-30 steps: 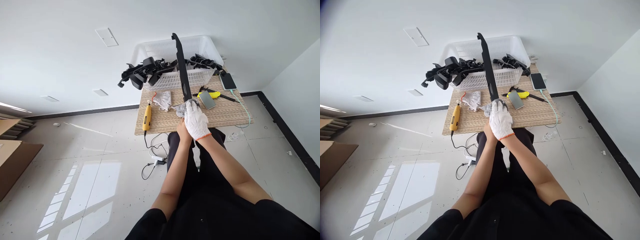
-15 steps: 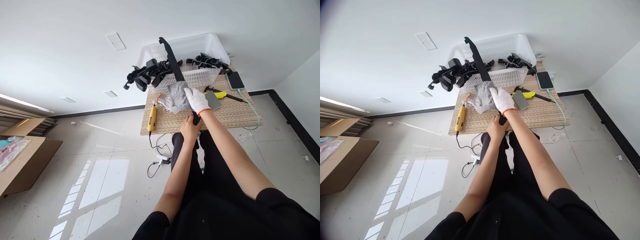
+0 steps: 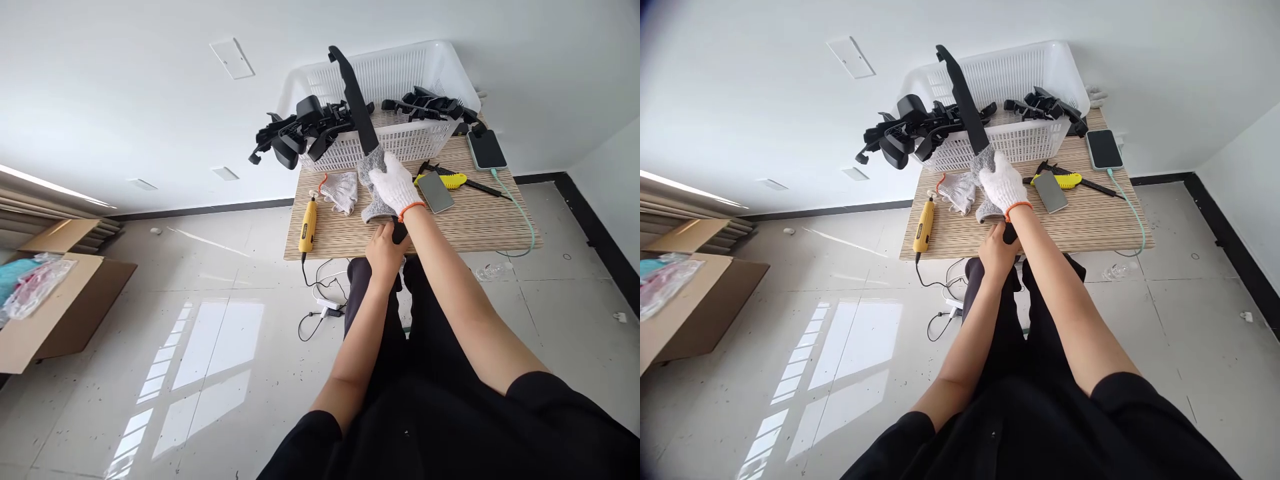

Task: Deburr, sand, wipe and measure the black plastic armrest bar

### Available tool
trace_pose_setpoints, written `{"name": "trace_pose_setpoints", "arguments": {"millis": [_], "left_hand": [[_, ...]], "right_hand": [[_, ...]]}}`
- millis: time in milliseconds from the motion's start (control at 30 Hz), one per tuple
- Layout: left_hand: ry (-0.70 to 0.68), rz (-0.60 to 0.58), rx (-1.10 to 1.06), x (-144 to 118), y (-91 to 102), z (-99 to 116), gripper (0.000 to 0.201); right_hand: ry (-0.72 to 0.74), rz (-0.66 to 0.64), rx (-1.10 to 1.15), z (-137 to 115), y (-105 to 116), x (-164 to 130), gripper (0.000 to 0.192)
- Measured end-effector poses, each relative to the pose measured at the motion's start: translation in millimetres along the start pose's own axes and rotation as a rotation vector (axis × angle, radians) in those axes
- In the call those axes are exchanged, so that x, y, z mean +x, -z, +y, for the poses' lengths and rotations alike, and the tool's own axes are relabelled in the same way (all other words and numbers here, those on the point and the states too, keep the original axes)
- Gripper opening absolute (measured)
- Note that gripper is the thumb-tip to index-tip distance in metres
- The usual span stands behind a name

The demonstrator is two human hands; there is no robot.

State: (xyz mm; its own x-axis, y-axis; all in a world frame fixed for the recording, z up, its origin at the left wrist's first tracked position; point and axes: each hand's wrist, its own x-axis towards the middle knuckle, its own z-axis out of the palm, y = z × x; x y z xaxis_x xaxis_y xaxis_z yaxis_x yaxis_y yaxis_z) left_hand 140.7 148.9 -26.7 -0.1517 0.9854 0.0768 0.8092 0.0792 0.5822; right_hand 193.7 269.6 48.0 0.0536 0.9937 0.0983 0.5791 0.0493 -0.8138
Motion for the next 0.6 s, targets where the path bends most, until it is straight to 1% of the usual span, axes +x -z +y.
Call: {"name": "trace_pose_setpoints", "arguments": {"millis": [67, 133, 200, 300, 367, 467, 600], "left_hand": [[-0.013, 0.014, 0.007, -0.5, -1.8, -0.3, 0.035], [-0.015, 0.017, 0.009, -0.1, -2.0, -0.1, 0.035], [-0.015, 0.013, 0.007, 0.6, -0.8, 0.4, 0.034], [-0.015, 0.001, 0.007, 1.3, 1.9, 0.9, 0.034], [-0.016, -0.001, 0.004, 0.9, 2.9, 0.5, 0.035], [-0.042, 0.004, -0.005, -1.1, 2.1, -1.4, 0.036], [-0.083, 0.023, 0.011, -4.5, -1.7, -4.7, 0.034]], "right_hand": [[-0.013, -0.046, 0.116, 6.8, 2.8, -0.5, 0.034], [-0.025, -0.06, 0.201, 10.3, 3.0, 2.8, 0.029], [-0.006, -0.007, 0.204, 10.4, 0.5, 9.0, 0.03], [0.033, 0.114, 0.137, 7.2, -5.2, 18.4, 0.036], [0.03, 0.141, 0.121, 6.2, -8.3, 20.8, 0.04], [-0.001, 0.119, 0.12, 9.8, -9.8, 14.5, 0.04], [-0.046, 0.074, 0.196, 20.0, -3.6, -5.5, 0.037]]}}
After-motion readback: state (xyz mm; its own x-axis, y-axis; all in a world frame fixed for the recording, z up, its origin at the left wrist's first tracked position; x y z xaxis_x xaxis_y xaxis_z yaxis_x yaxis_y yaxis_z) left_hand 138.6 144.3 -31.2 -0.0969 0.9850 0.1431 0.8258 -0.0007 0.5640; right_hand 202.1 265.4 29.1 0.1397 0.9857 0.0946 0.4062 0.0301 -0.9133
